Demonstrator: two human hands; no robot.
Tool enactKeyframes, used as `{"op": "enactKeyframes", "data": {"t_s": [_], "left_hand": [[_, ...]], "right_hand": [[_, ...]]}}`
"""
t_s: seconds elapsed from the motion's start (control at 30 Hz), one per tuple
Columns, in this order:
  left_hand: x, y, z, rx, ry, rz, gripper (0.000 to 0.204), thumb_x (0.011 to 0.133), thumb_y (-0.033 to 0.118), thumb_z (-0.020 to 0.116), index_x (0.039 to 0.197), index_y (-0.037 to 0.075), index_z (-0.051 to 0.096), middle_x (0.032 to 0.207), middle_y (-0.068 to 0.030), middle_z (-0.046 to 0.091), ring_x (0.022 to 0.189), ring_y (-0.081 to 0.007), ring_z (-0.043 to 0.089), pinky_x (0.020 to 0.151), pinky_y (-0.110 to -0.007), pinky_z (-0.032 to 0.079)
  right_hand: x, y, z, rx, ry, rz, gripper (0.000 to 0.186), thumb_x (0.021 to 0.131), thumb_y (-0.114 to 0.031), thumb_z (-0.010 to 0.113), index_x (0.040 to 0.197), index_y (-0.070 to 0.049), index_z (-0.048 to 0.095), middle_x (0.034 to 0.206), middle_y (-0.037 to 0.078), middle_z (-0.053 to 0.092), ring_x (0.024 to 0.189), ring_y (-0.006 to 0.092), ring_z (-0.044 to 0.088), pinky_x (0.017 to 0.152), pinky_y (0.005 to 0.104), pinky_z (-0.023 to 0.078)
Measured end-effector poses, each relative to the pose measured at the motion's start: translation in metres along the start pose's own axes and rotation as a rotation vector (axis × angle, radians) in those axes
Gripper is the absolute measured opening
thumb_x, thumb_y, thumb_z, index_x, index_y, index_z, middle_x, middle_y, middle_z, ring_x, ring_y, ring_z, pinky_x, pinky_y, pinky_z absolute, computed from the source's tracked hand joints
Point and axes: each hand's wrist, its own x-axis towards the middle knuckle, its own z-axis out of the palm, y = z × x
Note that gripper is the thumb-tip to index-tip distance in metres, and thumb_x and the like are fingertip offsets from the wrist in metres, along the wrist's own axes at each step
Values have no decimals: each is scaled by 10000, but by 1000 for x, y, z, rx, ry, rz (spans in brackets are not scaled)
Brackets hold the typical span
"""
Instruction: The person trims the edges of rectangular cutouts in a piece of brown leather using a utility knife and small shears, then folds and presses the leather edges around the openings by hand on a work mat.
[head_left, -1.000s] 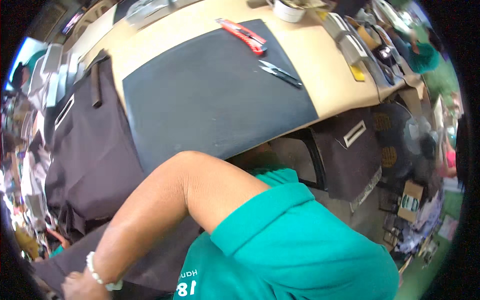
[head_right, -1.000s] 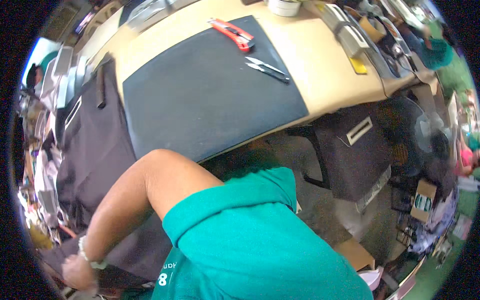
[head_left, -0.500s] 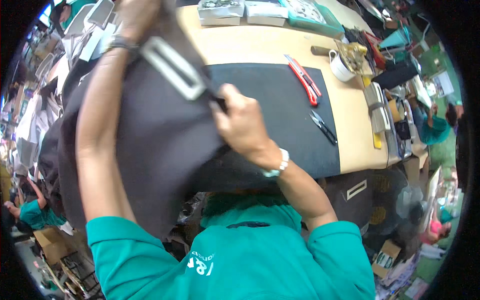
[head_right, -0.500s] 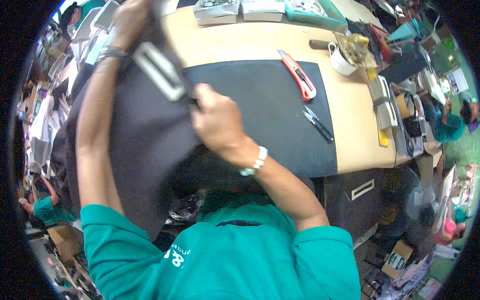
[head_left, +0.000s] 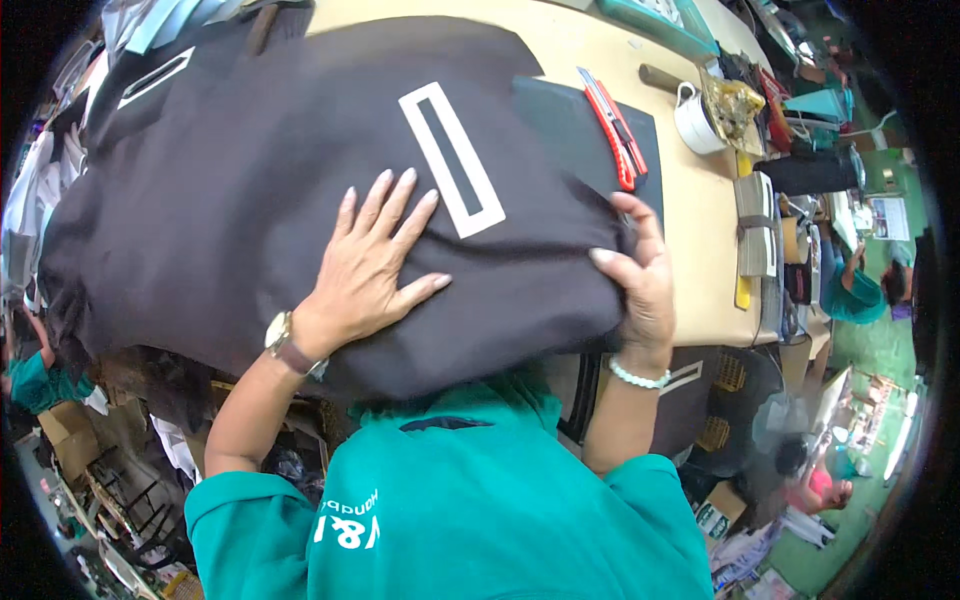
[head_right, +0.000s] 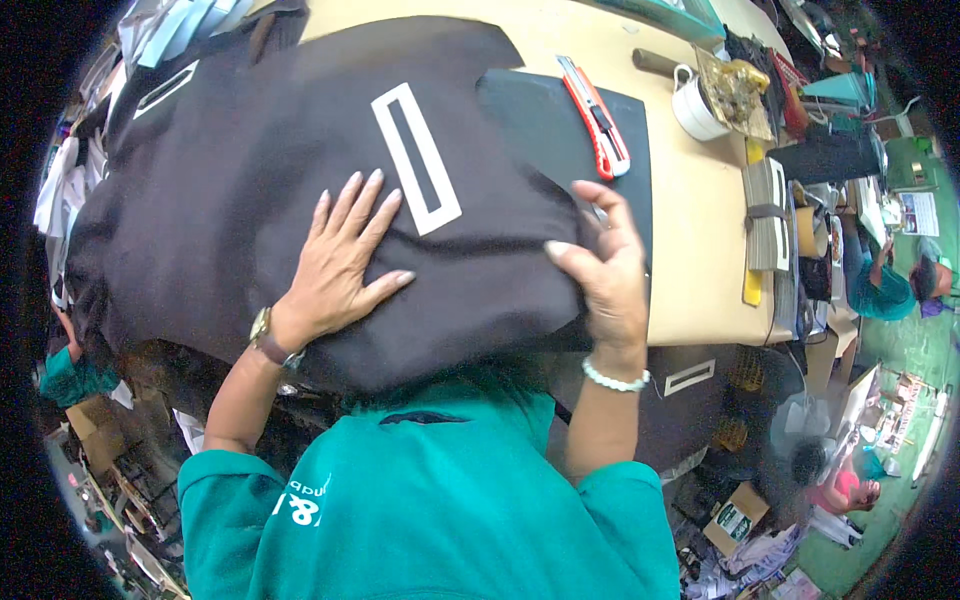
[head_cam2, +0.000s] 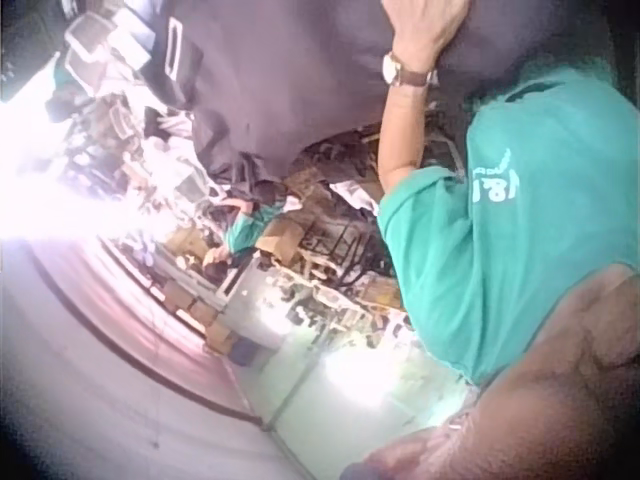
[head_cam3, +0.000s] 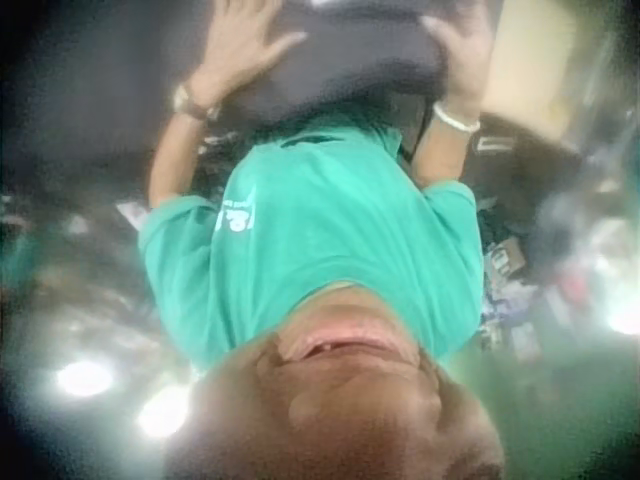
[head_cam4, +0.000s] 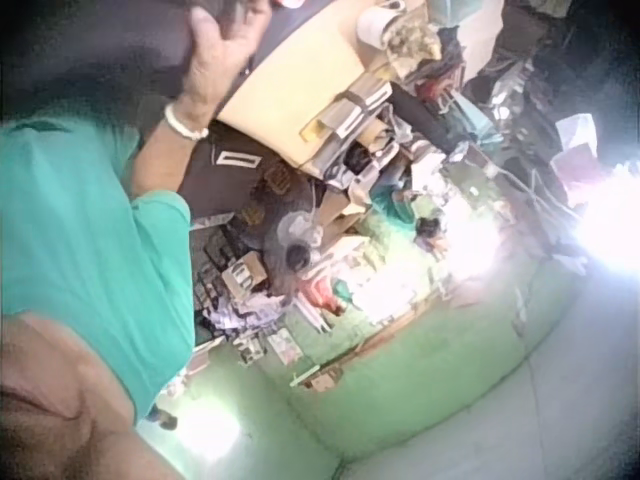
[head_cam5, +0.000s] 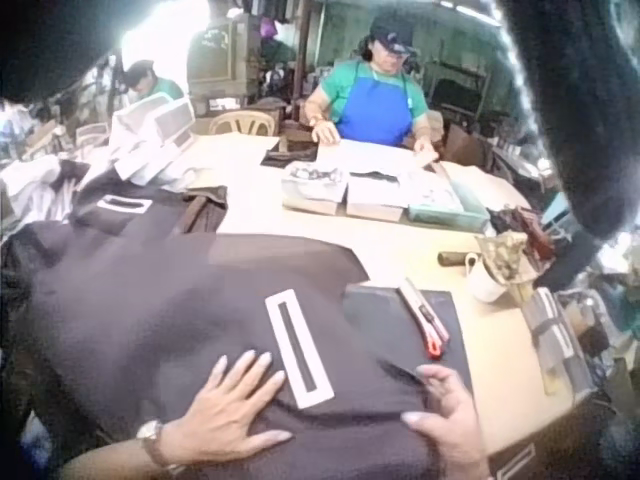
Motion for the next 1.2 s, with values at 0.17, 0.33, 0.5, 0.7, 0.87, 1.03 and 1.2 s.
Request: {"op": "enactKeyframes", "data": {"t_s": [0.17,0.33,0.5,0.7,0.87,1.03,1.2], "left_hand": [[-12,23,-5,-41,-58,-51,701,782,325,567,1392,77,328,1465,-187,229,1370,-361,165,1095,-526,102],[4,69,8,-167,-31,93,643,796,317,545,1380,120,359,1467,-173,231,1362,-369,187,1088,-548,109],[8,108,26,-90,-94,177,651,803,537,541,1358,225,404,1468,-128,246,1354,-352,207,1066,-595,111],[4,115,28,6,-105,200,654,797,541,544,1359,239,401,1463,-127,257,1348,-352,219,1064,-598,121],[-2,113,27,-32,-128,208,664,788,535,555,1364,245,396,1457,-129,268,1340,-354,237,1057,-598,141],[-8,108,21,-74,-149,206,645,771,545,570,1322,229,459,1447,-149,284,1335,-371,245,1038,-616,155],[-9,113,20,-96,-178,182,671,776,571,554,1330,207,454,1455,-171,257,1344,-391,209,1022,-642,148]], "right_hand": [[-1,13,-77,-525,277,-220,371,787,-63,633,1133,23,529,1015,72,531,939,166,540,819,313,447],[-11,29,-93,-1138,456,-404,191,823,-107,652,961,25,636,918,62,576,800,98,543,684,236,453],[-35,36,-120,-575,462,-111,189,846,-130,648,934,37,635,768,12,595,689,85,525,658,216,439],[-37,35,-122,-574,441,-69,314,842,-198,665,1016,56,603,806,49,614,718,99,546,678,211,448],[-26,29,-107,-802,433,-53,386,794,-212,700,1033,79,612,831,84,625,723,121,556,674,257,470],[-37,20,-138,-487,350,113,256,778,-133,704,991,4,667,665,-20,557,540,23,435,478,166,332],[-42,14,-145,-389,679,-113,243,822,-135,669,1000,29,654,654,-8,568,558,37,486,491,175,386]]}}
